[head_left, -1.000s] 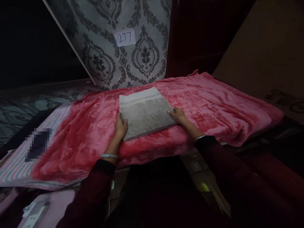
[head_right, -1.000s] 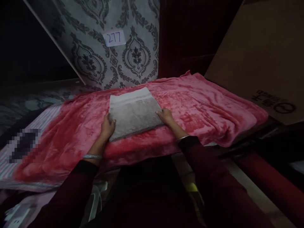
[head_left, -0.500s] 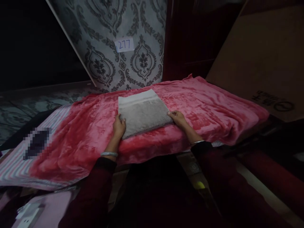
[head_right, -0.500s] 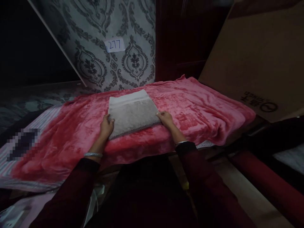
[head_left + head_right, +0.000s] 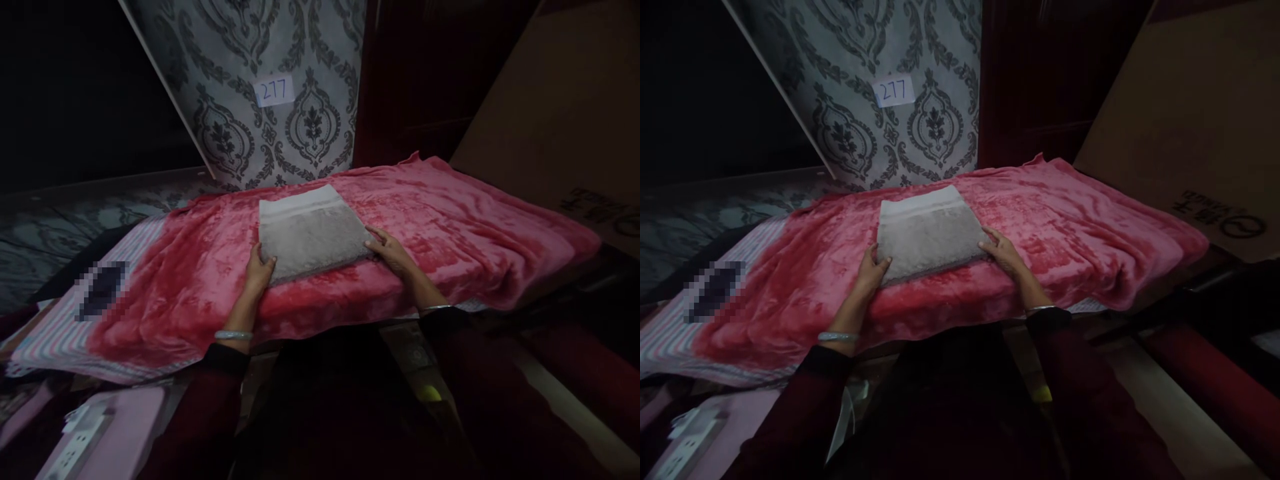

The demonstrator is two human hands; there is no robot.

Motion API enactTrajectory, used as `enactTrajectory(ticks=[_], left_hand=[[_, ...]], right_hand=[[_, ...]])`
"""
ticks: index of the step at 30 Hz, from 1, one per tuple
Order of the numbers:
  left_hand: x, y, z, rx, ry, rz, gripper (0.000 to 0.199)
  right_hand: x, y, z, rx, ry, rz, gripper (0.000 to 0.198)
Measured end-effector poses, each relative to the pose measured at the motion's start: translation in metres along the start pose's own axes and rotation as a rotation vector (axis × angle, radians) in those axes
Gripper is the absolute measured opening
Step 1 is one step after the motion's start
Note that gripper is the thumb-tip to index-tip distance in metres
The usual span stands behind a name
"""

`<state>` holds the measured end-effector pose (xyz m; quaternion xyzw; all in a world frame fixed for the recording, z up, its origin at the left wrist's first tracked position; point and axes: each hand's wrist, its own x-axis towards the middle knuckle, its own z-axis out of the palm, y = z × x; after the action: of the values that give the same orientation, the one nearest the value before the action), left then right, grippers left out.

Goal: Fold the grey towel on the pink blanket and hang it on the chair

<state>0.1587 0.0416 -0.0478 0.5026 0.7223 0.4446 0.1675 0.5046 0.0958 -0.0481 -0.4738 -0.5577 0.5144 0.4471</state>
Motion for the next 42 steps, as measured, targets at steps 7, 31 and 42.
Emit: enactTrajectory(ticks=[7, 31, 42], left_hand=[[-0.036, 0.028, -0.007, 0.365, 0.109, 0.339, 0.052], [-0.057, 0.079, 0.050, 0.887, -0.255, 0.962, 0.033], [-0.061, 0.110, 0.033, 0.869, -0.282, 1.030, 0.028]], right_hand=[[-0.006, -0.003, 0.009, 0.236, 0.122, 0.104, 0.061], [-0.037, -0.001, 0.076, 0.777, 0.150, 0.221, 0.035], [-0.042, -0.023, 0.106, 0.827, 0.191, 0.105, 0.045]])
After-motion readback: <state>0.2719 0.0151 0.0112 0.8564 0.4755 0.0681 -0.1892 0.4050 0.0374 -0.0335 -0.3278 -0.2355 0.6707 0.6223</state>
